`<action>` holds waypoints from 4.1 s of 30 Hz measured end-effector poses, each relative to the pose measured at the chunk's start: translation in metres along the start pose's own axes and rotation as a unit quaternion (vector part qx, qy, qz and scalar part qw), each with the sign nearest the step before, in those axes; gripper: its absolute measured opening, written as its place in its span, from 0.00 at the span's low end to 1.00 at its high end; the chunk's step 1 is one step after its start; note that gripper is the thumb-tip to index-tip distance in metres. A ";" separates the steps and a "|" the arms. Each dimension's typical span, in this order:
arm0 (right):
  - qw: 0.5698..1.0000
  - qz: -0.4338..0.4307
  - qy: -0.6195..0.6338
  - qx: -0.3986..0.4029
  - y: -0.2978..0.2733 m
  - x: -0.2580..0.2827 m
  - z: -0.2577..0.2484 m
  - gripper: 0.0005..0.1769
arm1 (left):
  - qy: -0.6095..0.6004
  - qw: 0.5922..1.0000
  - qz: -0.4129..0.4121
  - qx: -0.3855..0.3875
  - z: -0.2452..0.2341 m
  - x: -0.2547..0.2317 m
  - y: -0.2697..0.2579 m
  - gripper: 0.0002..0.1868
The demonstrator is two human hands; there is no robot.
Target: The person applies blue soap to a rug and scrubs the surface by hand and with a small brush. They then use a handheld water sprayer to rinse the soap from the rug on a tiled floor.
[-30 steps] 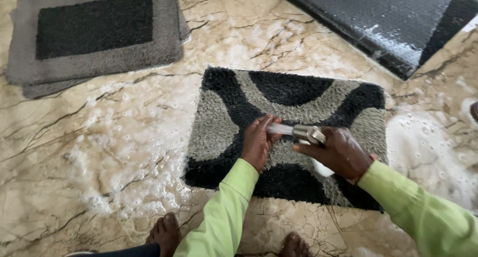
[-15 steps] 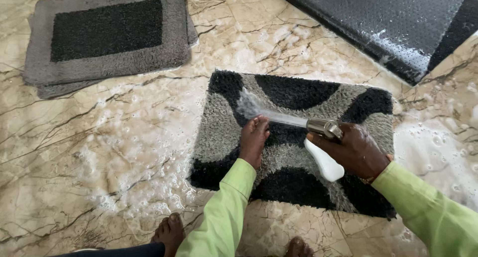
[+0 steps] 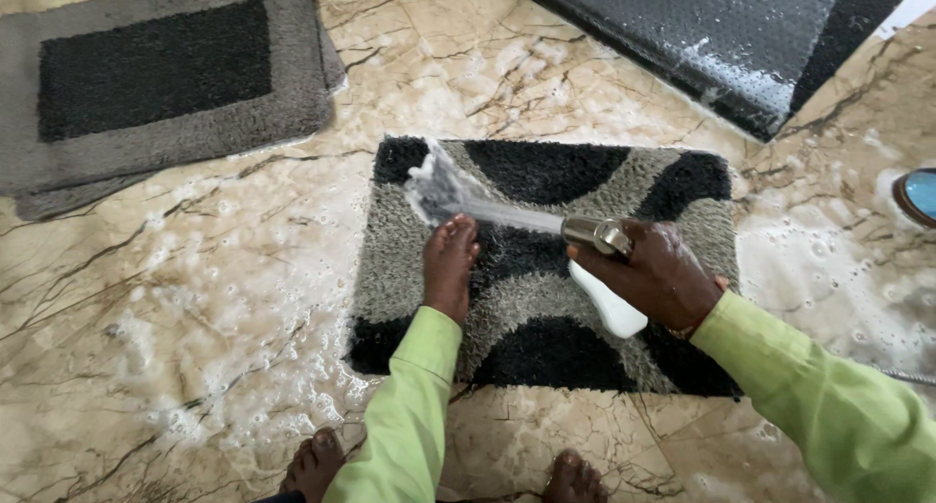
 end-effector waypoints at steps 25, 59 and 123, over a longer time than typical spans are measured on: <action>0.995 0.095 -0.014 0.023 -0.002 0.015 -0.013 0.25 | 0.047 0.999 0.010 -0.009 -0.013 0.000 0.011 0.30; 0.970 0.231 -0.072 0.037 -0.019 0.010 -0.014 0.25 | 0.060 0.998 -0.009 0.009 0.021 0.058 -0.005 0.20; 0.942 0.237 -0.179 0.153 -0.047 -0.081 -0.011 0.19 | 0.062 0.994 0.008 0.093 0.113 0.115 -0.091 0.11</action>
Point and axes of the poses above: each hand's wrist, its own y-axis towards the middle knuckle, its own z-axis out of the palm, x = y × z, the point moved 8 cm from there along y, towards the middle knuckle, and after that the axes turned 10 degrees about y, right-handed, at the moved point
